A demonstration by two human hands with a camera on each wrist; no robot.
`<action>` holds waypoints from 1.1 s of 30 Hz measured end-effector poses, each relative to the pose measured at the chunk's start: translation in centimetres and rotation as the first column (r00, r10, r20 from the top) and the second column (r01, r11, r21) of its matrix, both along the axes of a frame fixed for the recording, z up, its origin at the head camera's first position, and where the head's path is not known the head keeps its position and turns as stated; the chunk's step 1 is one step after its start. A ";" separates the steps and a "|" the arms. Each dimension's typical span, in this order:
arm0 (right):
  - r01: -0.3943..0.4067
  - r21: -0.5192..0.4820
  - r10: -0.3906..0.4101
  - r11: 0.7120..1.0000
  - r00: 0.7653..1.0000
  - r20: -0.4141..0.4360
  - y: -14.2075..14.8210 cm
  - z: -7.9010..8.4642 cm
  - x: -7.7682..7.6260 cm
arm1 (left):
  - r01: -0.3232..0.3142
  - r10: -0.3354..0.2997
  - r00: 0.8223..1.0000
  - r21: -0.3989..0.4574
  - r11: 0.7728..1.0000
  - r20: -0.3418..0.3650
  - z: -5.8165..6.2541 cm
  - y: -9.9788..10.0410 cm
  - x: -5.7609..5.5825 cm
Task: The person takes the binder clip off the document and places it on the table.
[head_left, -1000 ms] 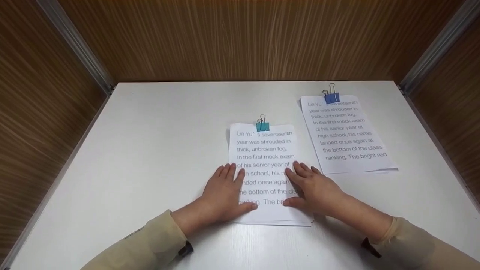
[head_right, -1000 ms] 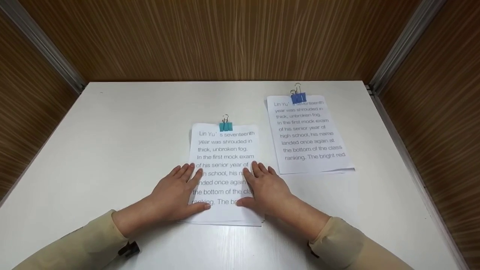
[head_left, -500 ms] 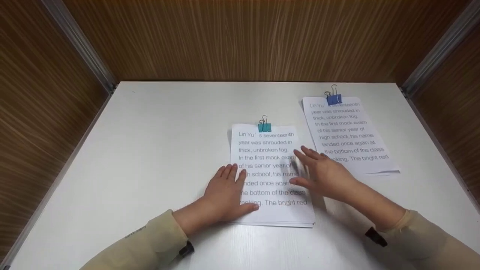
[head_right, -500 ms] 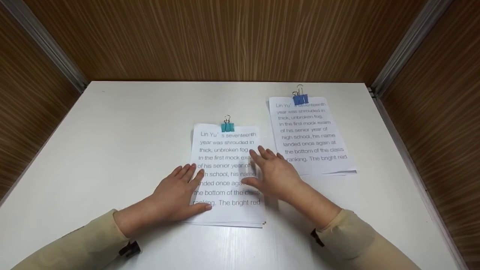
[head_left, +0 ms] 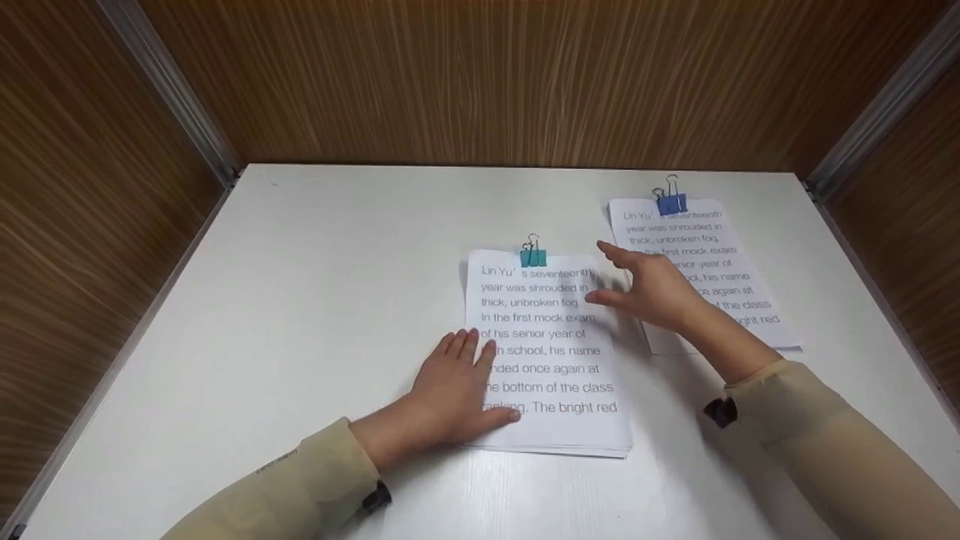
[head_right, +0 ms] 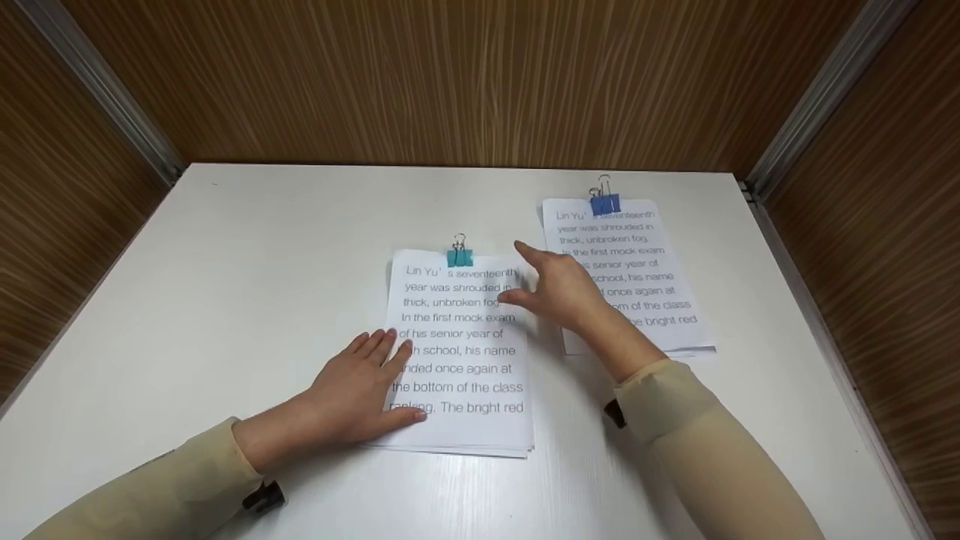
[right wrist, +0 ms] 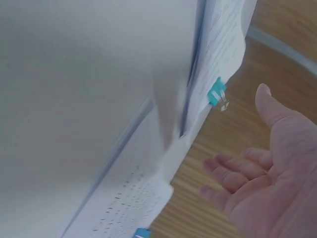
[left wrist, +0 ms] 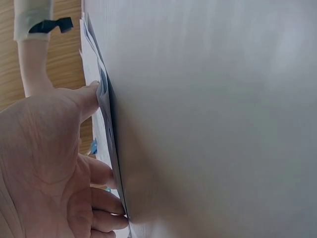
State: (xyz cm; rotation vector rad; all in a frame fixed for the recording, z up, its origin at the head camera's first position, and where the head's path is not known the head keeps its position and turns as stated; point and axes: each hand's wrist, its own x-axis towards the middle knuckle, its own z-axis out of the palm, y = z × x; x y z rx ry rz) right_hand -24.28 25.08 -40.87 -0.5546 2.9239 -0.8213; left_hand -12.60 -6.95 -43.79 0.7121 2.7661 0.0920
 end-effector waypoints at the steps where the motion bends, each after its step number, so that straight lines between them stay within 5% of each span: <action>1: 0.001 -0.014 -0.001 1.000 1.000 0.004 0.0 -0.1 -0.4 | 0.001 -0.001 1.000 -0.003 1.000 0.000 0.0 0.0 0.0; 14: 0.060 -0.082 -0.046 0.995 0.985 0.167 0.1 -2.0 -4.3 | -0.002 0.002 1.000 0.013 1.000 -0.001 -0.2 0.0 -0.1; 21: 0.068 -0.021 -0.061 0.997 0.964 0.258 -0.1 -2.3 -5.0 | -0.003 0.003 1.000 0.012 1.000 -0.003 -0.2 -0.1 0.0; 33: -0.004 0.035 -0.005 0.999 0.968 0.253 -0.9 -2.8 -5.0 | -0.006 0.006 1.000 0.020 1.000 0.003 -0.2 0.0 -0.1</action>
